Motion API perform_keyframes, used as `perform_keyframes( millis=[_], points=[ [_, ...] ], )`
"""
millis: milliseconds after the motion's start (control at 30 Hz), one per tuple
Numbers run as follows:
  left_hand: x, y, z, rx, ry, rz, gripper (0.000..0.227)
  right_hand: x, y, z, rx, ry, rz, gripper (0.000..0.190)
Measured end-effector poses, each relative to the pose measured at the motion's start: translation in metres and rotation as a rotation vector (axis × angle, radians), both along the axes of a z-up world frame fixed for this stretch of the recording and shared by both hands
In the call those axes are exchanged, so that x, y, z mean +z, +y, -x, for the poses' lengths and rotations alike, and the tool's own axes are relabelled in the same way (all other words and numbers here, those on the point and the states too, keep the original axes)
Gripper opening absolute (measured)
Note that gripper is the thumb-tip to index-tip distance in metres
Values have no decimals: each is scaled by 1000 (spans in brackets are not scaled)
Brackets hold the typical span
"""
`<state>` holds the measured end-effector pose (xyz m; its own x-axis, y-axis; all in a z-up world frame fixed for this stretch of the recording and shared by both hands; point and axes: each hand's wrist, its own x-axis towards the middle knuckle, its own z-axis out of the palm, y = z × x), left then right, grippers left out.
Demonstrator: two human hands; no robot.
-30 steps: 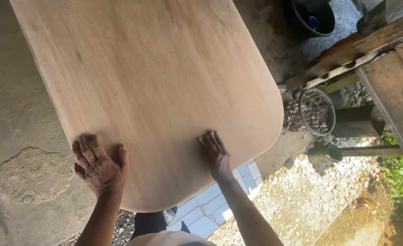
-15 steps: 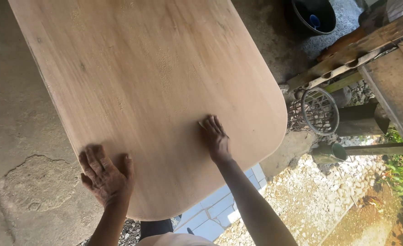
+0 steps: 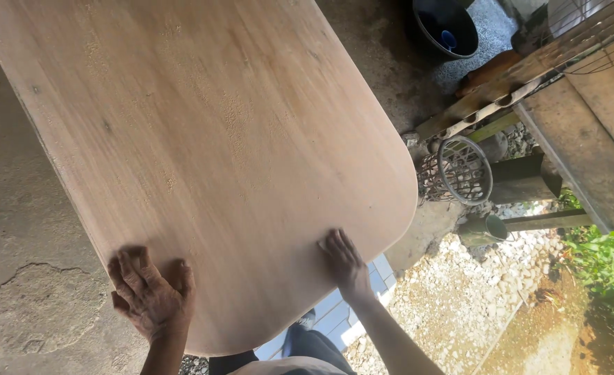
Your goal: Manually sanding the surface of a wooden tabletop with sandpaper.
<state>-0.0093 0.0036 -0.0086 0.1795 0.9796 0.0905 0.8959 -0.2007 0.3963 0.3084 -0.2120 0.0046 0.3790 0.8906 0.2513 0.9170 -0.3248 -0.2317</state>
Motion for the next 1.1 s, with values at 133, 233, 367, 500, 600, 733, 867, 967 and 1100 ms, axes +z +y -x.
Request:
perform_keyframes(
  millis=[133, 233, 367, 500, 600, 733, 867, 967, 1100],
  points=[
    [-19, -4, 8, 28, -15, -92, 88, -21, 100, -89, 123, 16, 60, 52],
    [-30, -23, 10, 139, -53, -186, 87, 38, 148, -110, 29, 122, 325, 47],
    [-46, -86, -2, 431, -118, -173, 93, 46, 84, -110, 129, 37, 192, 34],
    [-112, -133, -37, 933, -391, -1, 107, 25, -24, -93, 443, -157, -237, 45],
    [-126, -135, -52, 1168, -499, 5, 106, 18, -44, -95, 482, -4, -134, 55],
    [-56, -126, -73, 1296, -557, 160, 96, 12, 25, -128, 688, -5, -290, 56],
    [-46, -134, -74, 1266, -496, 100, 94, -30, 117, -157, 514, 119, -117, 39],
    [-64, -135, -73, 1230, -499, 28, 93, -47, 87, -163, 506, 153, -68, 43],
    [-76, -143, -78, 1190, -394, -34, 88, -24, -19, -140, 613, -199, -196, 46]
  ],
)
